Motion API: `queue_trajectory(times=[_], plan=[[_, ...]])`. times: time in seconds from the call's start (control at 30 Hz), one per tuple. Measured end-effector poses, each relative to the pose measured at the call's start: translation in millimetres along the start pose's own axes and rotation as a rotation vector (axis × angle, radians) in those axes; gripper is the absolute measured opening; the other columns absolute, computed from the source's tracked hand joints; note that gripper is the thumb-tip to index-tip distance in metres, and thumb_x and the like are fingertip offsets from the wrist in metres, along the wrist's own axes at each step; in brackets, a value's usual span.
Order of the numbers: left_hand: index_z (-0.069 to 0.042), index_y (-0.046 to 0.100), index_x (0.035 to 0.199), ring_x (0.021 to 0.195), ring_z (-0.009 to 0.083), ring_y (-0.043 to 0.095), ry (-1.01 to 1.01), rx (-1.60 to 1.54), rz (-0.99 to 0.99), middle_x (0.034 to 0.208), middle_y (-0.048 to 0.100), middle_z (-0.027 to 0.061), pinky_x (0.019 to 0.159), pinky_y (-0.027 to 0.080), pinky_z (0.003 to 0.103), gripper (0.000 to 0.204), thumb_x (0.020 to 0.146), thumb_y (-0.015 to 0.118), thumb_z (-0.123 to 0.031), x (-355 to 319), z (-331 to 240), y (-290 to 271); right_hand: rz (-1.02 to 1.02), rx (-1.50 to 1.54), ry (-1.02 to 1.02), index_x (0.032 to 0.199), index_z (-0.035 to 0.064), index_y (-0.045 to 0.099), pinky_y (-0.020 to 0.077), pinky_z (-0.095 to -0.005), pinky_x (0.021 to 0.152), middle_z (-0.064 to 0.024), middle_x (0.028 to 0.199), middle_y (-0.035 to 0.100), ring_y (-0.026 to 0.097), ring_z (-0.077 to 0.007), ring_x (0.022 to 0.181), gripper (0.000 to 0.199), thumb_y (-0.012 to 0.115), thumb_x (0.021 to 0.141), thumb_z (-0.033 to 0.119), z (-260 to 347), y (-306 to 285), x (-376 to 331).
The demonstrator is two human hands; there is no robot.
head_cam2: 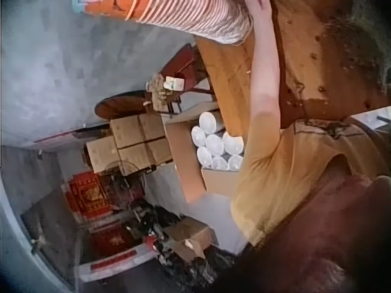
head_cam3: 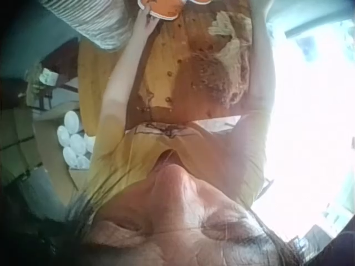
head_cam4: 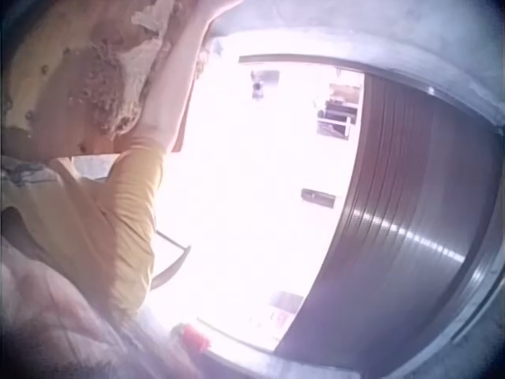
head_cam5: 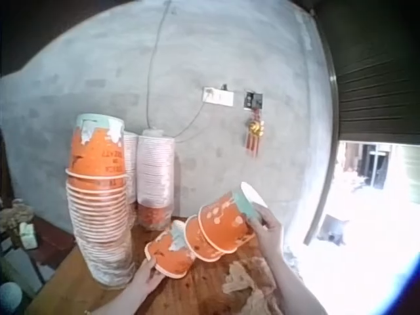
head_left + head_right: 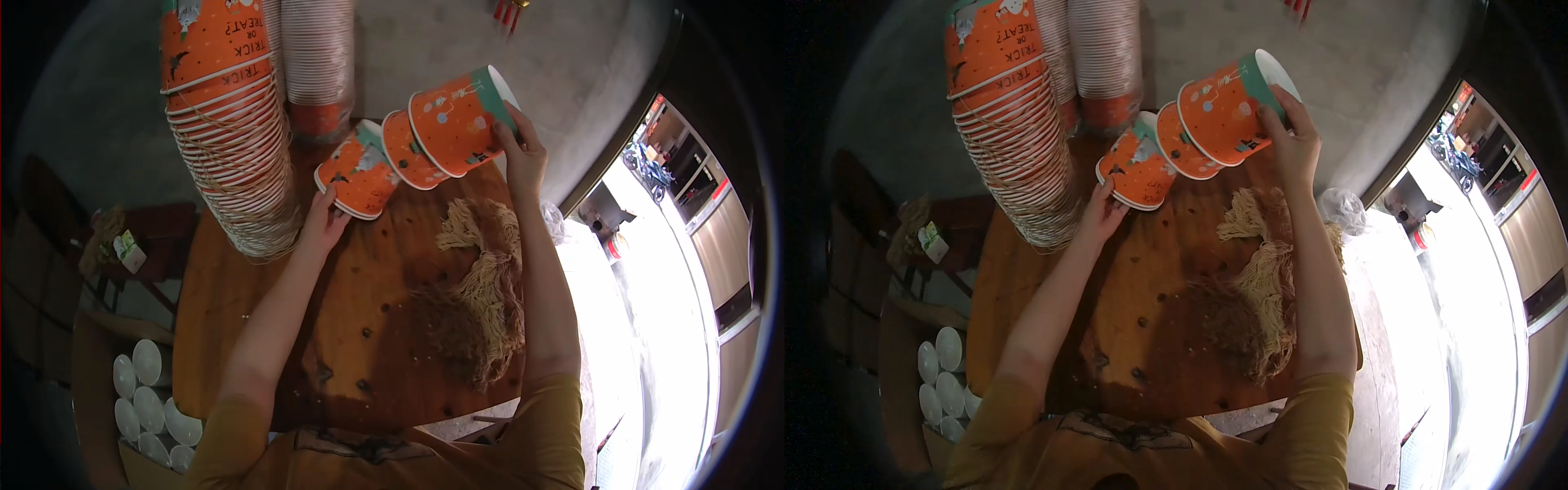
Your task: Threading elastic cords through holes in paper Halloween buckets for assembly.
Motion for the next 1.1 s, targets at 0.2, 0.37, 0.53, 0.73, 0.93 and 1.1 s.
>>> queue_trajectory(times=[0.2, 0.37, 0.53, 0.73, 0.93, 1.1], plan=[[-0.015, 0.05, 0.126, 0.11, 0.0217, 0.055, -0.108, 0.122, -0.146, 0.126, 0.055, 0.0027, 0.099, 0.046, 0.041, 0.035, 0.097, 0.061, -0.03, 10.9, 12.6, -34.7, -0.018, 0.094, -0.002, 0.124, 0.0055, 0.065, 0.0477, -0.027, 0.088, 0.0001, 0.113, 0.065, 0.058, -0.0095, 0.098, 0.039, 0.071, 0.088, 0.018, 17.1, -9.1, -7.6], [-0.016, 0.052, 0.122, 0.096, 0.0201, 0.048, -0.209, 0.1, -0.295, 0.113, 0.049, 0.0027, 0.087, 0.047, 0.039, 0.044, 0.089, 0.068, -0.041, -23.6, 32.1, -6.5, -0.099, 0.024, 0.145, 0.123, 0.0047, 0.065, 0.0447, -0.0245, 0.086, -0.0014, 0.109, 0.065, 0.054, -0.0088, 0.089, 0.038, 0.07, 0.089, 0.022, 4.9, -23.2, -24.1], [-0.016, 0.051, 0.12, 0.087, 0.0177, 0.049, -0.186, 0.154, -0.31, 0.103, 0.051, 0.0021, 0.083, 0.047, 0.038, 0.039, 0.093, 0.062, -0.042, -50.1, 36.6, 9.2, -0.274, -0.009, 0.107, 0.123, 0.0043, 0.064, 0.046, -0.0242, 0.083, -0.0031, 0.107, 0.065, 0.054, -0.0091, 0.089, 0.037, 0.068, 0.091, 0.022, 1.4, -46.3, -50.3], [-0.01, 0.047, 0.133, 0.114, 0.0174, 0.048, 0.333, 0.78, -0.126, 0.124, 0.048, 0.007, 0.097, 0.041, 0.033, 0.041, 0.099, 0.053, -0.033, -101.6, -12.5, 70.2, -0.476, 0.294, 0.171, 0.133, 0.005, 0.053, 0.0542, -0.0258, 0.073, -0.004, 0.111, 0.063, 0.06, -0.0096, 0.094, 0.039, 0.057, 0.098, 0.022, 48.5, -66.1, -104.4], [-0.002, 0.049, 0.13, 0.099, 0.0143, 0.054, 0.545, 0.916, 0.522, 0.11, 0.056, 0.0061, 0.09, 0.043, 0.028, 0.039, 0.093, 0.06, -0.009, -202.4, -39.5, 140.5, -0.161, 0.019, 0.434, 0.13, 0.0051, 0.052, 0.0434, -0.0266, 0.08, -0.0013, 0.107, 0.058, 0.052, -0.0103, 0.09, 0.037, 0.052, 0.1, 0.028, 85.0, -10.7, -175.4], [-0.001, 0.056, 0.113, 0.081, 0.0136, 0.055, 0.634, 1.151, 0.34, 0.095, 0.058, 0.0065, 0.074, 0.046, 0.027, 0.018, 0.096, 0.054, -0.007, -220.9, -81.6, 119.0, 0.336, 0.199, 0.368, 0.113, 0.0063, 0.062, 0.0464, -0.0313, 0.081, -0.0053, 0.099, 0.063, 0.058, -0.0189, 0.093, 0.026, 0.054, 0.097, 0.025, 19.4, -13.4, -208.0]])
Point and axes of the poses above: each hand's wrist, its own x-axis towards the middle knuckle, its own y-axis out of the palm, z = x × y, the point moved 5 cm from there along x, towards the middle knuckle
